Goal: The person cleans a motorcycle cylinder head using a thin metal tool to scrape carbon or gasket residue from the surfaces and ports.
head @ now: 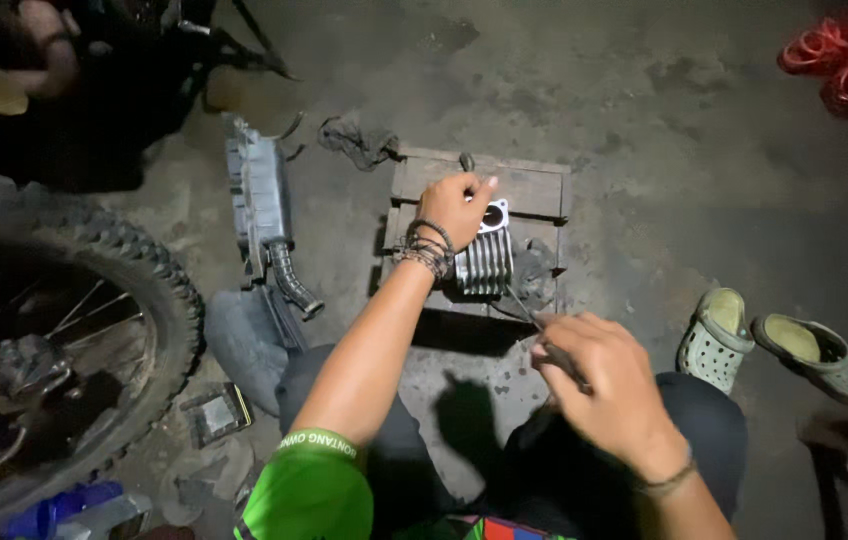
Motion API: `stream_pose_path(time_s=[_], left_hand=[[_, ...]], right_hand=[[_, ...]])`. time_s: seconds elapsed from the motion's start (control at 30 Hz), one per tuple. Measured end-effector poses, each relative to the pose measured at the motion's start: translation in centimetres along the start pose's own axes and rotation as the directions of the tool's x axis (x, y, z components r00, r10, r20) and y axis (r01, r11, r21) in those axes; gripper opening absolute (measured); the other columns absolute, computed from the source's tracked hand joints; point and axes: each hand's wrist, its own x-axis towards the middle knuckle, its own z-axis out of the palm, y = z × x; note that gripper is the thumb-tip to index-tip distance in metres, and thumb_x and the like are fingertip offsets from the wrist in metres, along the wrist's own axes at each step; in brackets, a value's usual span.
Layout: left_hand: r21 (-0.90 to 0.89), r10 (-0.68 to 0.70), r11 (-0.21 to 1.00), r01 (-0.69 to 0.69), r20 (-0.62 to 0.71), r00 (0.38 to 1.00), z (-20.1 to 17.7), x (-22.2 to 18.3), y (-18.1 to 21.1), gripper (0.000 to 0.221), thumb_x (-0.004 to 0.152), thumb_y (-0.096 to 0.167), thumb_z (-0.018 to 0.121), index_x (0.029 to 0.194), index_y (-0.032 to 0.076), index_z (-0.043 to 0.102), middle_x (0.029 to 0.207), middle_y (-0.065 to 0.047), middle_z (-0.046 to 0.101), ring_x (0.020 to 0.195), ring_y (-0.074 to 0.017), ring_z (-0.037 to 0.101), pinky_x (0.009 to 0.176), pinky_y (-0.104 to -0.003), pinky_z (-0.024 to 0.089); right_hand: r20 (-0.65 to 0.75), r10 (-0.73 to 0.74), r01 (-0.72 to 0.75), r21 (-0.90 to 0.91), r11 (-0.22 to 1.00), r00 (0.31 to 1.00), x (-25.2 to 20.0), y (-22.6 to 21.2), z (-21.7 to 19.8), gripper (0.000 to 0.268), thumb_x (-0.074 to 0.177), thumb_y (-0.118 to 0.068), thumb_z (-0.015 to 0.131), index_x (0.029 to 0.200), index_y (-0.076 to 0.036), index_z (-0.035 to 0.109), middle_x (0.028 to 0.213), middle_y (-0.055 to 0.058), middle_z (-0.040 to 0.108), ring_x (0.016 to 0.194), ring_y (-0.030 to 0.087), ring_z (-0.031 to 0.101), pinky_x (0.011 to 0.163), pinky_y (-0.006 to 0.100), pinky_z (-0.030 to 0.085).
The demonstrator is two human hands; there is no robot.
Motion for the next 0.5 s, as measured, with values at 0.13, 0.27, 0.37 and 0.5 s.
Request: stream_pose_path(time_s=[0.13,0.27,0.37,0.5], left_hand=[[0.014,0.016,1.000,-0.016,-0.009,1.000,-0.1,-0.3,0.4,0.043,0.093,0.052,0.059,0.076,0.014,0.071,0.079,-0.010,0.076,0.094,-0.0392,0.072,0.083,-0.051,0.057],[0.034,0.004,0.999,-0.004,0.006,1.000,0.1,0.0,-0.2,0.043,0.093,0.055,0.058,0.079,0.017,0.071,0.086,-0.008,0.077,0.099,-0.0375,0.072,0.086,-0.051,0.057],[0.017,-0.010,1.000,0.010,0.011,1.000,0.0,0.1,-0.6,0.043,0.093,0.054,0.058,0.080,0.015,0.070,0.087,-0.011,0.076,0.100,-0.0402,0.071,0.086,-0.053,0.056],[0.048,-0.014,0.999,0.013,0.027,1.000,0.2,0.3,-0.8,0.043,0.093,0.057,0.058,0.081,0.017,0.071,0.088,-0.007,0.078,0.102,-0.0370,0.072,0.089,-0.050,0.057]], right_hand=[[-0.150,-0.071,0.083,0.080,0.993,0.986,0.4,-0.7,-0.5,0.022,0.097,-0.030,0.061,0.080,-0.017,0.066,0.112,0.009,0.076,0.095,0.037,0.070,0.077,0.048,0.054],[-0.002,-0.043,0.043,0.014,0.999,0.999,0.4,-1.2,-0.1,0.017,0.095,-0.024,0.064,0.082,-0.014,0.068,0.121,0.016,0.074,0.101,0.041,0.069,0.081,0.055,0.053],[0.078,0.007,-0.010,0.041,0.999,0.997,-1.1,-1.3,-1.0,0.011,0.089,-0.020,0.068,0.081,-0.012,0.069,0.113,0.018,0.075,0.103,0.046,0.069,0.082,0.059,0.054],[-0.011,0.059,-0.056,0.200,0.978,0.998,-1.0,0.2,-1.3,0.017,0.095,-0.018,0.063,0.080,-0.011,0.067,0.114,0.016,0.077,0.111,0.045,0.068,0.086,0.056,0.054]])
